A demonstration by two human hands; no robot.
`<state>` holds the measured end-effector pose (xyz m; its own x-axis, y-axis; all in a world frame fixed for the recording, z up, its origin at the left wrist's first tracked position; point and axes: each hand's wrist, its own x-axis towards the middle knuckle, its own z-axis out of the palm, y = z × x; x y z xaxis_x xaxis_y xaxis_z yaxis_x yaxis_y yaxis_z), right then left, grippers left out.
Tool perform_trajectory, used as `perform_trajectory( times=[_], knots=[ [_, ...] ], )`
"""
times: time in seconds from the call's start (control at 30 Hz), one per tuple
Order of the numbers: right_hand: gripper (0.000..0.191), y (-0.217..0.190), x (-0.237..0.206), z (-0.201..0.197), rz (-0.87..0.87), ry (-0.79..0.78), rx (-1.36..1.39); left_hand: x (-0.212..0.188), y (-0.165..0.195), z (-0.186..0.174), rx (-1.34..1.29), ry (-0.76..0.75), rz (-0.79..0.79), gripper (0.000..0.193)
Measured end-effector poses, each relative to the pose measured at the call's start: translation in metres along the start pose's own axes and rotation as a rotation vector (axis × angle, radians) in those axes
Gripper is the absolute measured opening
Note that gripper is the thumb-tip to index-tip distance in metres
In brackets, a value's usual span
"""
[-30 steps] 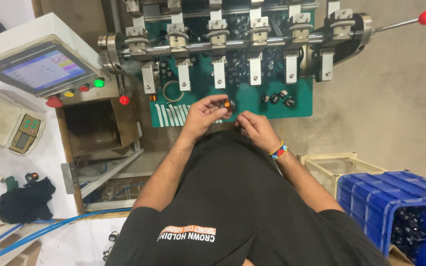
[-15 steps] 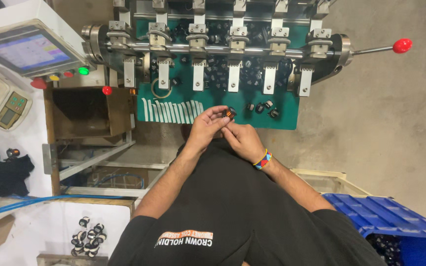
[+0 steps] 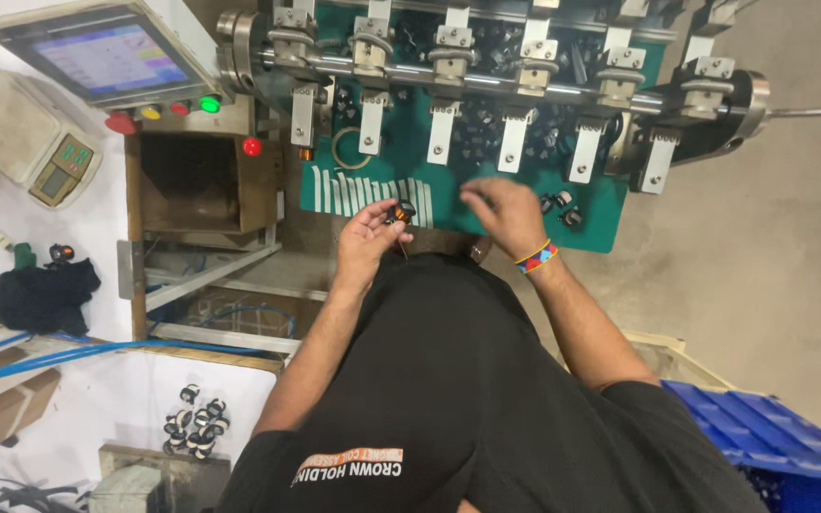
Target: The person stands at an industrial machine, picks up small black components one at a time, and seats them into the machine's slots, then pulls the machine's red-handled lever. They handle and turn components in their hands, then wipe a large black spool with a cloth and press a label onto it.
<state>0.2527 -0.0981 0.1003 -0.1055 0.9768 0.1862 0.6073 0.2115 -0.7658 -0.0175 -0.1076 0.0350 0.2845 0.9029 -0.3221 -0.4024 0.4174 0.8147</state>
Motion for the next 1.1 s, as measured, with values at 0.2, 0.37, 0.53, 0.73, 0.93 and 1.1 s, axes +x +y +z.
perform_trajectory(
  times=[0.2, 0.37, 0.53, 0.73, 0.93, 1.1],
  knots=[
    [0.021, -0.032, 0.117, -0.045, 0.02, 0.545, -0.265, 0.007, 0.015, -0.038, -0.001, -0.04, -0.169, 0.043],
    [0.02, 0.003, 0.175, -0.042, 0.0, 0.637, -0.641, 0.019, 0.029, -0.059, -0.018, -0.129, -0.192, 0.044],
    [0.014, 0.016, 0.165, -0.034, 0.054, 0.654, -0.586, 0.026, 0.043, -0.083, -0.024, -0.137, -0.241, 0.044],
    [0.014, 0.026, 0.165, -0.032, 0.071, 0.618, -0.617, 0.031, 0.048, -0.101, 0.041, -0.16, -0.274, 0.045],
    [0.013, 0.042, 0.166, -0.037, -0.019, 0.489, -0.721, 0.036, 0.052, -0.102, 0.022, -0.179, -0.269, 0.045],
    [0.011, 0.056, 0.168, -0.042, -0.087, 0.363, -0.796, 0.033, 0.057, -0.1, 0.036, -0.15, -0.275, 0.045]
  ],
)
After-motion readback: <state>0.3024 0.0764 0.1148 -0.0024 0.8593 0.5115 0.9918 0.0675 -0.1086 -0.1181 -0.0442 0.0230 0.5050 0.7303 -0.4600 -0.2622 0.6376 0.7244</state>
